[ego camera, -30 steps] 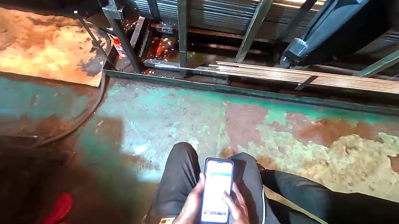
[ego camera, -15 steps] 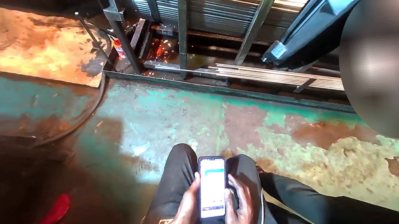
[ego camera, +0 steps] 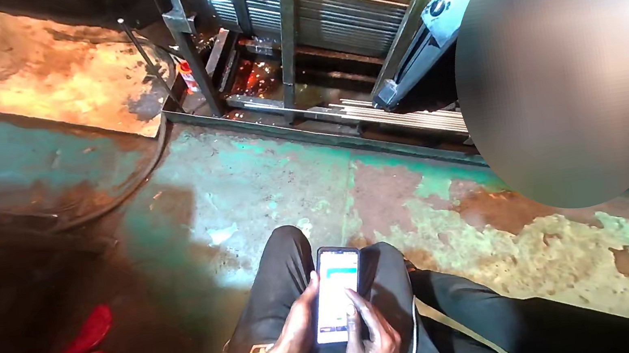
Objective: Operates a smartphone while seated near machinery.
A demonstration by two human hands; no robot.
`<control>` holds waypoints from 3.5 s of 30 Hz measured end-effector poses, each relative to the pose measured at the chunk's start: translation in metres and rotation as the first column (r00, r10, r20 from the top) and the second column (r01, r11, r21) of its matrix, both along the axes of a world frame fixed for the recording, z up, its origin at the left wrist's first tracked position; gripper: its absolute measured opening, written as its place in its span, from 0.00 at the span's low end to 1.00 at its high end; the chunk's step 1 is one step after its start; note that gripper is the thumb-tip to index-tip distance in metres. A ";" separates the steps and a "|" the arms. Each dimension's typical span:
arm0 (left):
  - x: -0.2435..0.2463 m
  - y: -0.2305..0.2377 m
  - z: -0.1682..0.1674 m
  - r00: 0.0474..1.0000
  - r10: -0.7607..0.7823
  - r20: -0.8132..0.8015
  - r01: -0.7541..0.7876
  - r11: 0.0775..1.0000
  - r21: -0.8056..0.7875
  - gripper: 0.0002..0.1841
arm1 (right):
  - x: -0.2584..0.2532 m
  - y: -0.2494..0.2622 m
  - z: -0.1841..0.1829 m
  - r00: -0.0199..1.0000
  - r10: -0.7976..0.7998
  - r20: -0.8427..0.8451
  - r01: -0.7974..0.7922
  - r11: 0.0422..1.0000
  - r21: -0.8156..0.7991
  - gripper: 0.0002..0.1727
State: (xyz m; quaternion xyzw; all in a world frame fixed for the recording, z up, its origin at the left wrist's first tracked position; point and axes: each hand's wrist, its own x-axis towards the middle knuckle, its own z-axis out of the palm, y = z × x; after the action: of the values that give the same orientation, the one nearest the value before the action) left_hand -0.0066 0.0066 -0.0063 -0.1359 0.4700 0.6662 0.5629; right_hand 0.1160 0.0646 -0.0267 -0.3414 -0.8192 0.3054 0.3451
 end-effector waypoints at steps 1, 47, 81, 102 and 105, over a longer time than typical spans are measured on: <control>0.000 -0.001 -0.001 1.000 -0.026 -0.006 0.026 1.000 0.001 0.29 | 0.000 0.000 0.000 1.000 0.011 0.016 -0.011 1.000 -0.004 0.19; -0.003 0.001 -0.007 0.995 0.094 0.044 -0.094 0.996 -0.003 0.27 | 0.008 -0.002 -0.001 0.989 0.083 0.124 -0.087 0.996 0.024 0.13; -0.004 0.000 -0.002 0.998 0.050 0.031 -0.051 0.998 0.044 0.31 | 0.003 0.002 0.002 0.999 -0.035 0.041 0.035 0.999 0.000 0.15; -0.005 0.000 -0.003 0.998 0.036 0.049 -0.038 0.999 0.036 0.32 | 0.002 0.003 -0.001 0.998 -0.016 0.057 0.015 1.000 0.019 0.15; -0.004 0.000 -0.006 0.999 0.046 0.025 -0.046 0.999 0.018 0.31 | 0.003 0.004 0.001 0.998 -0.033 0.049 0.032 0.999 0.010 0.15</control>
State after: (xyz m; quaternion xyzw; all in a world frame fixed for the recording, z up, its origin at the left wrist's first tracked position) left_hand -0.0108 0.0064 -0.0127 -0.1498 0.4536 0.6816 0.5543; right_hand 0.1195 0.0682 -0.0261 -0.3604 -0.8233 0.2874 0.3312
